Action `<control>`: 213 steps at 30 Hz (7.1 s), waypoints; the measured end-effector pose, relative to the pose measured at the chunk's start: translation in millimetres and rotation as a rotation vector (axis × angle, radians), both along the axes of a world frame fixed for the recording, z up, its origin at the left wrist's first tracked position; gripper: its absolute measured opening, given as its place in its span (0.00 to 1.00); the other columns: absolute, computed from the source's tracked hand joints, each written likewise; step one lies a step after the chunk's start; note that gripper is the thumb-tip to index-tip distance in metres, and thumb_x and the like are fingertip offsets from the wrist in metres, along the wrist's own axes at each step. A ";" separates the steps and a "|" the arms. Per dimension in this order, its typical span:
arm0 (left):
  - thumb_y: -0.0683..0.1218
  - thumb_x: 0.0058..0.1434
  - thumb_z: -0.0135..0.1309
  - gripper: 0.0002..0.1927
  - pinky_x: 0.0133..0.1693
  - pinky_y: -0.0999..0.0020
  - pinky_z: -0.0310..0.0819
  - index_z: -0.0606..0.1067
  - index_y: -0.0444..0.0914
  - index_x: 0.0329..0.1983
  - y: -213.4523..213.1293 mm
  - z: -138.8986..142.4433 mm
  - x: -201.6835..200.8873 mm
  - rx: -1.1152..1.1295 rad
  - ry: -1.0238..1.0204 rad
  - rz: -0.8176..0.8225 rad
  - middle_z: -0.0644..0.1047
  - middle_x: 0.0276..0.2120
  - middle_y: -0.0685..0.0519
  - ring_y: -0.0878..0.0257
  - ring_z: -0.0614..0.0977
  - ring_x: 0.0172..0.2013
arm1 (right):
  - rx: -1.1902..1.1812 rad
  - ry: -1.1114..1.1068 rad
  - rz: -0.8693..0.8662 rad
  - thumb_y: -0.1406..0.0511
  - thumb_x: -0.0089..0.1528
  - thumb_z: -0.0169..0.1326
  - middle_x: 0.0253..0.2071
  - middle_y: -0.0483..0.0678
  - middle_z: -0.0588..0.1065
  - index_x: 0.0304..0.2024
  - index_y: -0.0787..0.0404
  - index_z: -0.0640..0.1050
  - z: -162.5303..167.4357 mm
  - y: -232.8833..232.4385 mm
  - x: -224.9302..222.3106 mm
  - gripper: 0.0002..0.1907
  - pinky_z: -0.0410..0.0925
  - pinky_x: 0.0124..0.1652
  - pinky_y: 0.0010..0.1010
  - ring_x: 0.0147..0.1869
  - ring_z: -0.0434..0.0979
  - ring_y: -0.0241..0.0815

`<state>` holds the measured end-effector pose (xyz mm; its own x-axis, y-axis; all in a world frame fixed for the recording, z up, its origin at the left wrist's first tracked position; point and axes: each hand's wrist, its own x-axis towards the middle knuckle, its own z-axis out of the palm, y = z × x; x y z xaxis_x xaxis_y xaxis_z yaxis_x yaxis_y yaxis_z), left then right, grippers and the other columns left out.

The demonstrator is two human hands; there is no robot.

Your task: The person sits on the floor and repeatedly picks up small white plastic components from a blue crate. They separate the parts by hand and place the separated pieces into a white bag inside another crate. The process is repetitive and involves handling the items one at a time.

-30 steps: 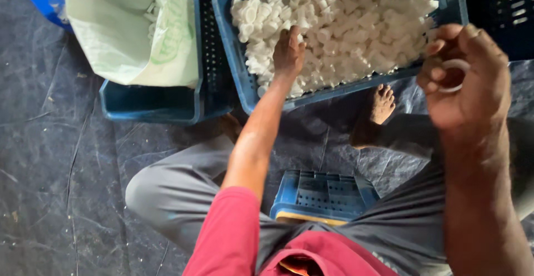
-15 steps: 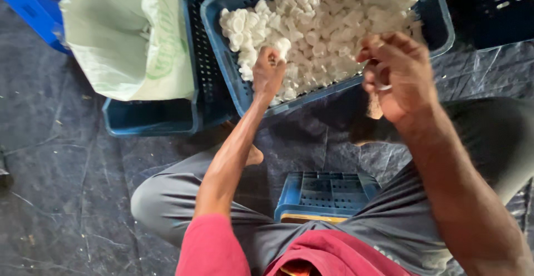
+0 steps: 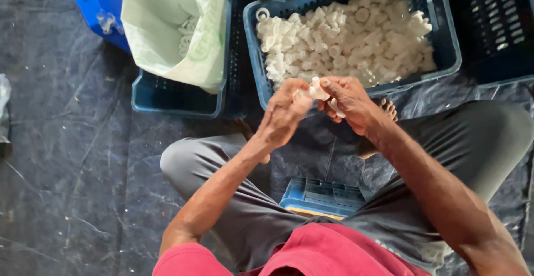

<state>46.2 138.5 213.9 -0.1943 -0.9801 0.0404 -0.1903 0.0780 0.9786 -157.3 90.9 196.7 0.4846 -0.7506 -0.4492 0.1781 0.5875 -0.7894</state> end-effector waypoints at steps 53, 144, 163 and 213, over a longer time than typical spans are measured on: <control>0.51 0.74 0.49 0.13 0.35 0.53 0.72 0.68 0.36 0.45 -10.2 -10.0 6.0 -0.245 -0.326 0.139 0.75 0.34 0.39 0.39 0.79 0.36 | 0.129 -0.093 0.024 0.51 0.78 0.53 0.32 0.53 0.78 0.50 0.69 0.79 -6.8 -9.5 17.2 0.24 0.60 0.16 0.20 0.23 0.72 0.33; 0.48 0.59 0.62 0.14 0.31 0.70 0.69 0.79 0.36 0.44 -90.6 -67.7 -0.8 0.118 -0.394 0.064 0.75 0.25 0.52 0.67 0.75 0.27 | -0.157 0.025 -0.444 0.70 0.64 0.60 0.29 0.43 0.76 0.45 0.64 0.80 32.7 -52.6 -69.5 0.07 0.64 0.22 0.18 0.23 0.70 0.27; 0.43 0.61 0.64 0.28 0.50 0.68 0.76 0.69 0.35 0.63 -17.8 -10.9 23.7 -0.042 0.312 0.083 0.76 0.49 0.54 0.65 0.78 0.49 | -0.030 -0.052 -0.072 0.61 0.63 0.59 0.28 0.42 0.73 0.52 0.63 0.78 16.0 2.0 29.8 0.17 0.61 0.20 0.21 0.24 0.68 0.30; 0.50 0.74 0.45 0.17 0.29 0.49 0.71 0.72 0.37 0.31 -26.4 1.4 2.6 -0.287 -0.477 0.357 0.76 0.24 0.41 0.41 0.80 0.29 | -0.059 0.111 -0.012 0.63 0.69 0.56 0.33 0.48 0.80 0.57 0.73 0.77 -0.6 -3.0 27.4 0.20 0.58 0.18 0.19 0.20 0.66 0.27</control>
